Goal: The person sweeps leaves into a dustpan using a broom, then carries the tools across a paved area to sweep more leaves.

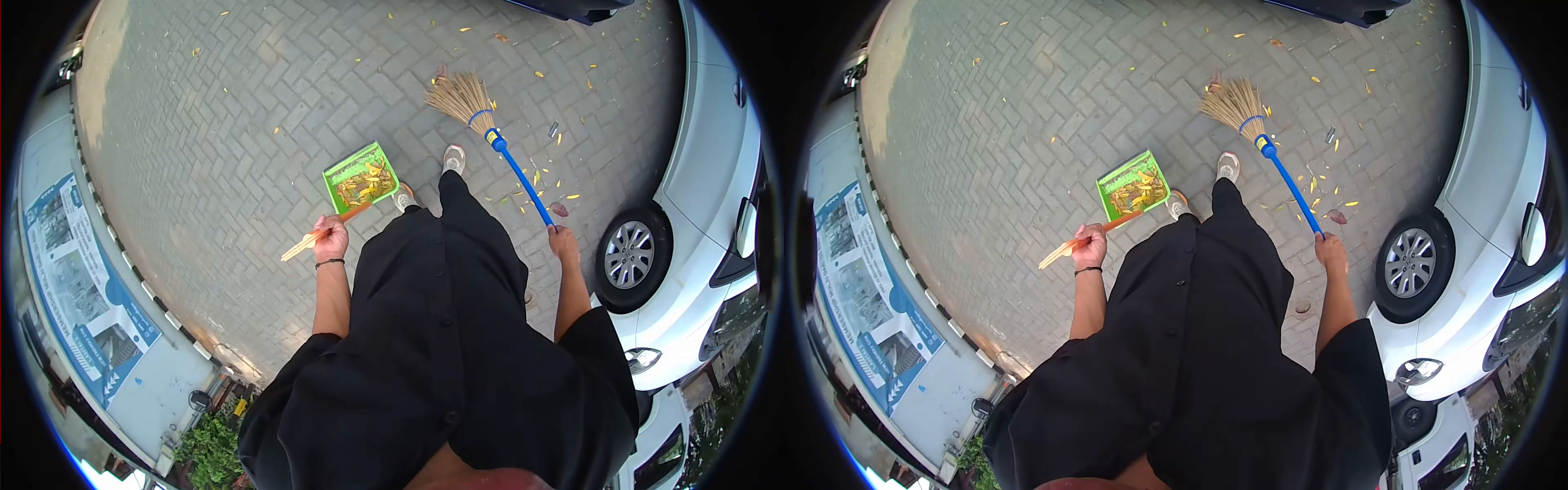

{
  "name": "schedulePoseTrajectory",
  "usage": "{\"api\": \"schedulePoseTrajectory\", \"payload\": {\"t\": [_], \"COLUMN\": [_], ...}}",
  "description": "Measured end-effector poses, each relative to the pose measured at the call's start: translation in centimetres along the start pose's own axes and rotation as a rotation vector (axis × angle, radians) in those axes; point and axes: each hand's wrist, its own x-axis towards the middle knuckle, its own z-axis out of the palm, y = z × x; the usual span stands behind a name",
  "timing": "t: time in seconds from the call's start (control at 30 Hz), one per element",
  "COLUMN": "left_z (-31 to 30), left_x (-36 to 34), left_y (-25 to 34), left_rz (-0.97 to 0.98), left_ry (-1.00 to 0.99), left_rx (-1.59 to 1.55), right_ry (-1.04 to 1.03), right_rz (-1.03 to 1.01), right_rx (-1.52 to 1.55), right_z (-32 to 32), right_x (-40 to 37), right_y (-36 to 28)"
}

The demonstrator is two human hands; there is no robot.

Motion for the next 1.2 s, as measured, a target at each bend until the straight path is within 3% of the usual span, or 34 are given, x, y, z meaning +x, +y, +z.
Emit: {"api": "schedulePoseTrajectory", "payload": {"t": [0.1,0.2,0.3,0.4,0.53,0.63,0.73,0.8,0.83,0.93,1.03,1.07,1.2], "left_z": [1.1,3.2,4.7,4.7,3.7,4.4,1.9,0.4,2.2,-0.3,-3.7,-3.6,-7.0], "left_x": [2.8,4.7,5.3,5.9,2.8,1.3,-2.3,-4.2,-3.4,-4.8,-5.2,-4.5,-3.8], "left_y": [-2.2,-3.9,-6.1,-7.4,-10.3,-10.9,-11.3,-10.9,-9.6,-8.3,-6.6,-5.3,-1.7], "left_rz": [-0.029,-0.086,-0.11,-0.111,-0.059,-0.01,0.04,0.059,0.077,0.046,0.05,0.061,0.066], "left_ry": [0.006,0.021,0.042,0.018,-0.061,-0.118,-0.139,-0.158,-0.138,-0.166,-0.207,-0.201,-0.198], "left_rx": [0.015,-0.029,-0.054,-0.085,-0.072,-0.017,-0.005,0.033,0.035,0.077,0.134,0.152,0.214], "right_ry": [0.065,0.193,0.146,0.069,0.156,0.038,-0.009,-0.04,-0.069,-0.064,0.06,0.072,0.18], "right_rz": [0.071,-0.031,-0.011,-0.068,-0.292,-0.252,-0.218,-0.202,-0.17,-0.134,-0.141,-0.071,-0.136], "right_rx": [0.055,0.07,0.182,0.182,0.306,0.354,0.255,0.203,0.158,0.052,-0.057,-0.04,-0.141], "right_z": [-5.6,-11.0,-16.3,-17.3,-11.2,-9.8,-9.0,-9.0,-9.3,-7.0,-4.5,-5.6,-4.3], "right_x": [-7.3,-13.3,-15.5,-11.2,0.7,7.1,9.6,9.2,9.9,8.5,6.8,4.2,-2.3], "right_y": [5.6,6.9,5.4,0.8,-8.8,-21.4,-26.2,-25.4,-27.1,-18.6,-5.8,-4.0,9.2]}}
